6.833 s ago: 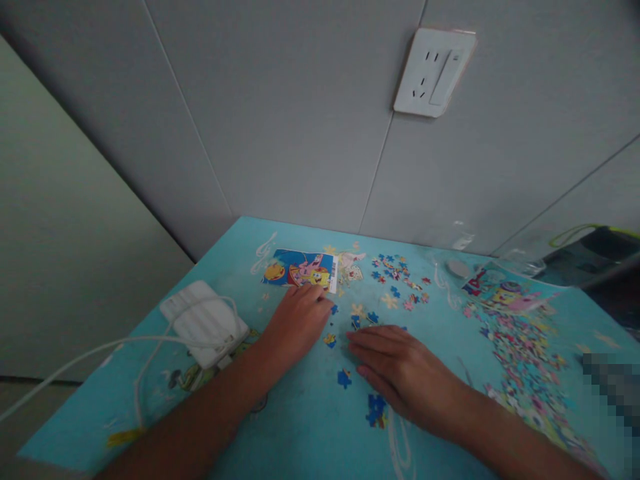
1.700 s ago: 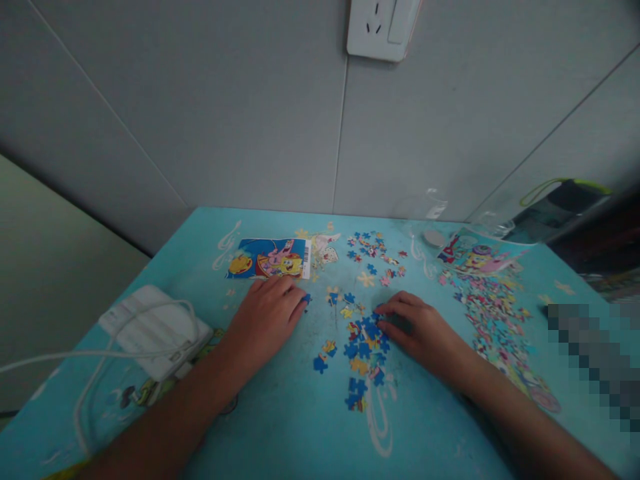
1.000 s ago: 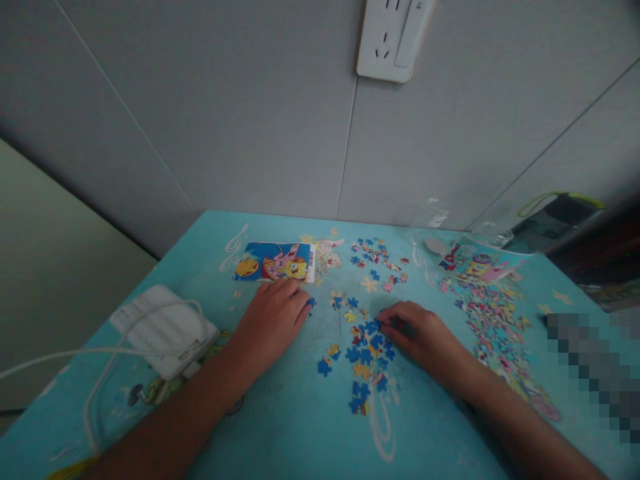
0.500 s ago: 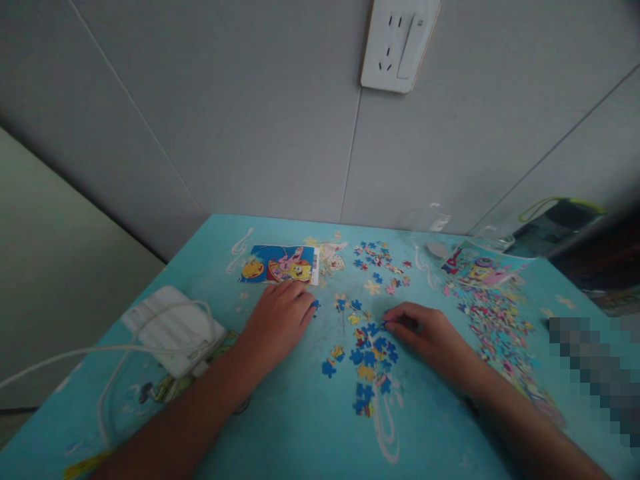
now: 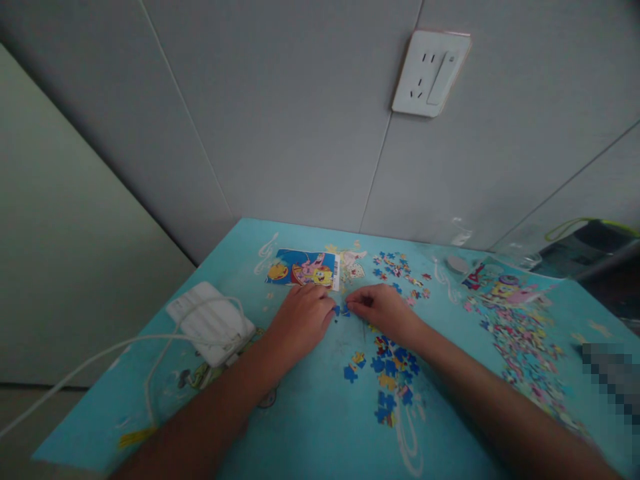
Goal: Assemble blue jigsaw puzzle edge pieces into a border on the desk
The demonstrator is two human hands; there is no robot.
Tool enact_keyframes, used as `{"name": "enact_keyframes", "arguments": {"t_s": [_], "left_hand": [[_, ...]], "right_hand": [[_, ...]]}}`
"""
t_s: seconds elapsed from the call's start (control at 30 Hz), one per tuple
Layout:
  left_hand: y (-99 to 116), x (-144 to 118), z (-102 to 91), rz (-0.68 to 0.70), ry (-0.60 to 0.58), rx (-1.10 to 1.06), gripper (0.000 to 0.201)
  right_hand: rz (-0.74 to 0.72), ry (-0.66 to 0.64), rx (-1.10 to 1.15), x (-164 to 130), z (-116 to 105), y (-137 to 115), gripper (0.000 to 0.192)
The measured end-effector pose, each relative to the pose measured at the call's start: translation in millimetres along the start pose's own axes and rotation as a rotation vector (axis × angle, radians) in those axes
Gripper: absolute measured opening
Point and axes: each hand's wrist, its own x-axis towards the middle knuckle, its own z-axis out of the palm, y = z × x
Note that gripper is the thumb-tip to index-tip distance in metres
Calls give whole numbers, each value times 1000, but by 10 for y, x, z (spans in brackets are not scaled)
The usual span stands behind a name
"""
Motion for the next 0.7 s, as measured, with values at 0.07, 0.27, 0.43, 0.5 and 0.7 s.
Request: {"name": "enact_keyframes", "arguments": {"t_s": [0.07, 0.27, 0.43, 0.5, 0.7], "left_hand": [[5, 0, -6, 1, 1, 11, 10], [26, 1, 2, 1, 3, 49, 9], [21, 6, 8, -11, 1, 38, 10], [17, 9, 7, -10, -5, 38, 10], [6, 5, 11, -7, -4, 33, 12]], "right_hand": [[-11, -3, -33, 38, 29, -14, 18], [-23, 17, -94, 44, 48, -61, 18], [-31, 11, -108, 52, 60, -69, 18], [-34, 11, -103, 47, 56, -58, 18], [-44, -12, -69, -3, -48, -43, 25]]}}
